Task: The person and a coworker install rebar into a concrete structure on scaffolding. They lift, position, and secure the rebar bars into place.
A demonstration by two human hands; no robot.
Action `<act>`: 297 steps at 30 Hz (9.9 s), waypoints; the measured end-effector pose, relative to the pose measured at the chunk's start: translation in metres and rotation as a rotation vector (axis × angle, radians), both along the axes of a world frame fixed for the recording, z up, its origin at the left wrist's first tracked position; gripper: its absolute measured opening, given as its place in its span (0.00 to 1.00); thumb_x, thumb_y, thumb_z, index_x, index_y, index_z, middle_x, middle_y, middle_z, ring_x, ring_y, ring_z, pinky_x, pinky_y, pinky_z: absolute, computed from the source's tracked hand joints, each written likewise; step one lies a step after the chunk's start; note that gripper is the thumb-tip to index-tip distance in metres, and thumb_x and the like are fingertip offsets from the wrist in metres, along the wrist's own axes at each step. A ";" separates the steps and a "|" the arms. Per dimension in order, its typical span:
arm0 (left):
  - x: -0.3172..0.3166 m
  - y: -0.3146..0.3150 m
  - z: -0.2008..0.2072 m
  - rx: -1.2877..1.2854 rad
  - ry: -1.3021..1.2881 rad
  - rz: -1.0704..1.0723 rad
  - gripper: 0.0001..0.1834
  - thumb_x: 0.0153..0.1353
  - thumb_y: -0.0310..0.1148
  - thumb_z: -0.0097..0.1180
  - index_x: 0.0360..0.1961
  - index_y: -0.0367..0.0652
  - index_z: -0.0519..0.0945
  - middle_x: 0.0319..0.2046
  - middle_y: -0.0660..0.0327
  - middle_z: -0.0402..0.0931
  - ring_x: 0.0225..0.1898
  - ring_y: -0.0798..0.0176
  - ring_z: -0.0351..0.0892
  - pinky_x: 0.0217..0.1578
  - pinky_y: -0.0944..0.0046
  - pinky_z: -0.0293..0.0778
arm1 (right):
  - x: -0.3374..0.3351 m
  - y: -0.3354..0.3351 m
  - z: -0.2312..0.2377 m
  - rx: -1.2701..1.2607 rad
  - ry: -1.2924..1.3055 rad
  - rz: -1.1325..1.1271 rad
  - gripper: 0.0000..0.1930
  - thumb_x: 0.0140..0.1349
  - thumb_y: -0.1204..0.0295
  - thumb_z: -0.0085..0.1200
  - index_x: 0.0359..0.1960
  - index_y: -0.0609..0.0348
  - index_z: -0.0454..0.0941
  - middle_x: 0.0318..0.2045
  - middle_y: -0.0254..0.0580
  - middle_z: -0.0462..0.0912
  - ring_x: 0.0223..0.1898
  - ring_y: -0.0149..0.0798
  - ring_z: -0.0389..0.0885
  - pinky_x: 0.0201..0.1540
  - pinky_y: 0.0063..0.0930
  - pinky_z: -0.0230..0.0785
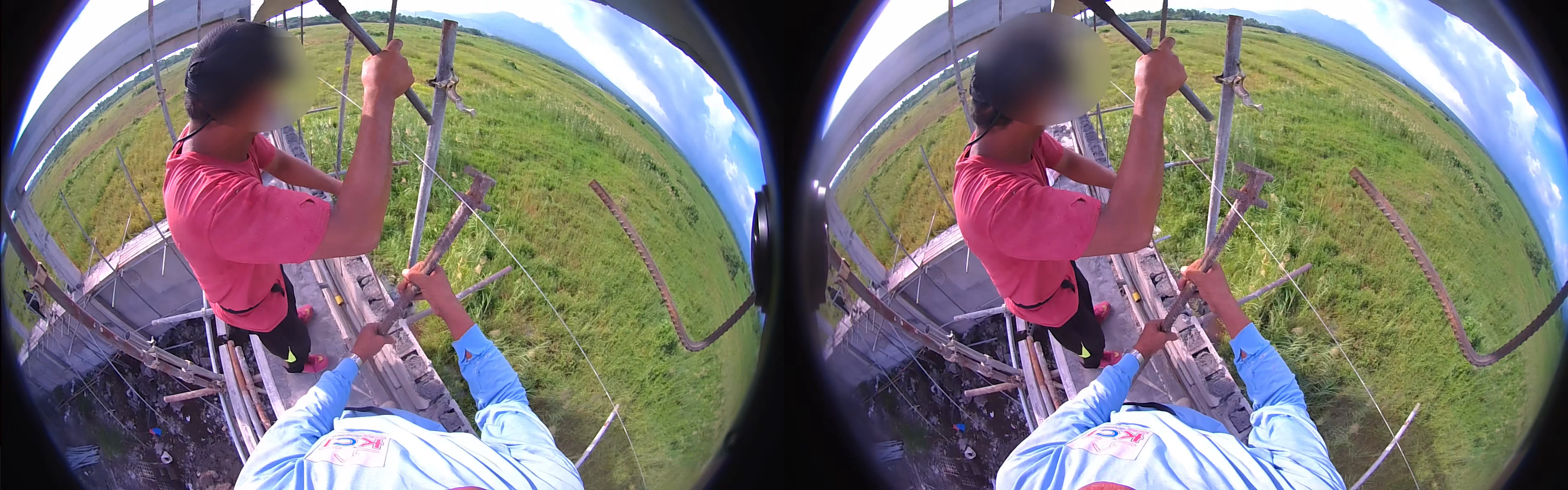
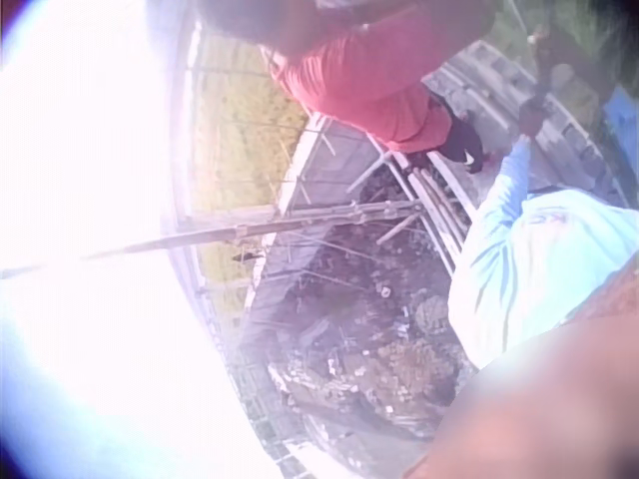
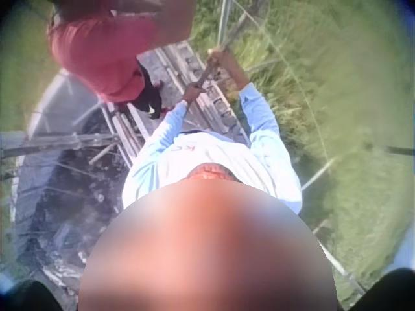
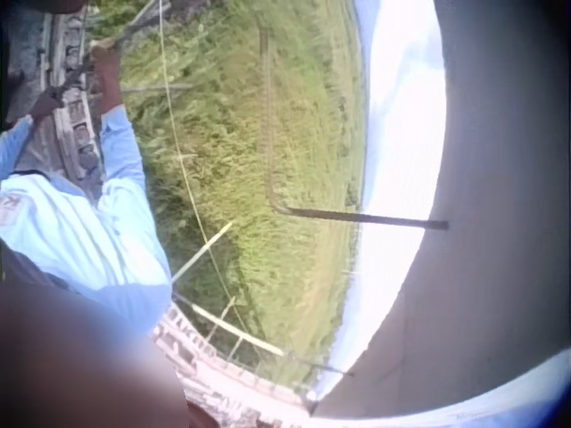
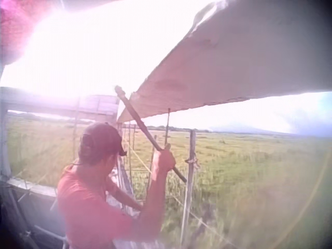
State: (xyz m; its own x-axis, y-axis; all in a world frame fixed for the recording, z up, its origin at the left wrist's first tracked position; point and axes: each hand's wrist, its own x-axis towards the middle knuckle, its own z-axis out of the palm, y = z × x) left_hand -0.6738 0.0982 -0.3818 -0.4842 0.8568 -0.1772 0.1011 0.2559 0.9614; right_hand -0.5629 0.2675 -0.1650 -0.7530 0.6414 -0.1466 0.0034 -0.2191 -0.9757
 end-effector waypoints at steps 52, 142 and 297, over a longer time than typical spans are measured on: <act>-0.170 0.177 0.109 0.203 0.460 -0.276 0.21 0.57 0.33 0.69 0.51 0.35 0.84 0.24 0.62 0.77 0.28 0.70 0.72 0.31 0.59 0.72 | -0.013 0.077 0.137 0.190 0.409 -0.196 0.17 0.67 0.61 0.67 0.52 0.55 0.80 0.48 0.44 0.87 0.52 0.39 0.86 0.51 0.39 0.82; -0.356 0.222 0.165 -0.001 1.395 0.099 0.12 0.55 0.35 0.68 0.42 0.52 0.84 0.42 0.61 0.82 0.53 0.51 0.79 0.62 0.35 0.62 | -0.143 0.118 0.014 0.199 -0.262 0.381 0.24 0.65 0.50 0.66 0.53 0.55 0.84 0.45 0.33 0.86 0.46 0.30 0.82 0.48 0.30 0.73; -0.282 0.193 0.199 0.538 0.622 0.865 0.15 0.65 0.31 0.56 0.51 0.37 0.78 0.32 0.50 0.84 0.34 0.49 0.86 0.36 0.49 0.78 | -0.247 0.085 -0.103 0.915 -0.065 0.072 0.33 0.61 0.68 0.67 0.67 0.63 0.69 0.63 0.56 0.76 0.69 0.57 0.71 0.69 0.44 0.66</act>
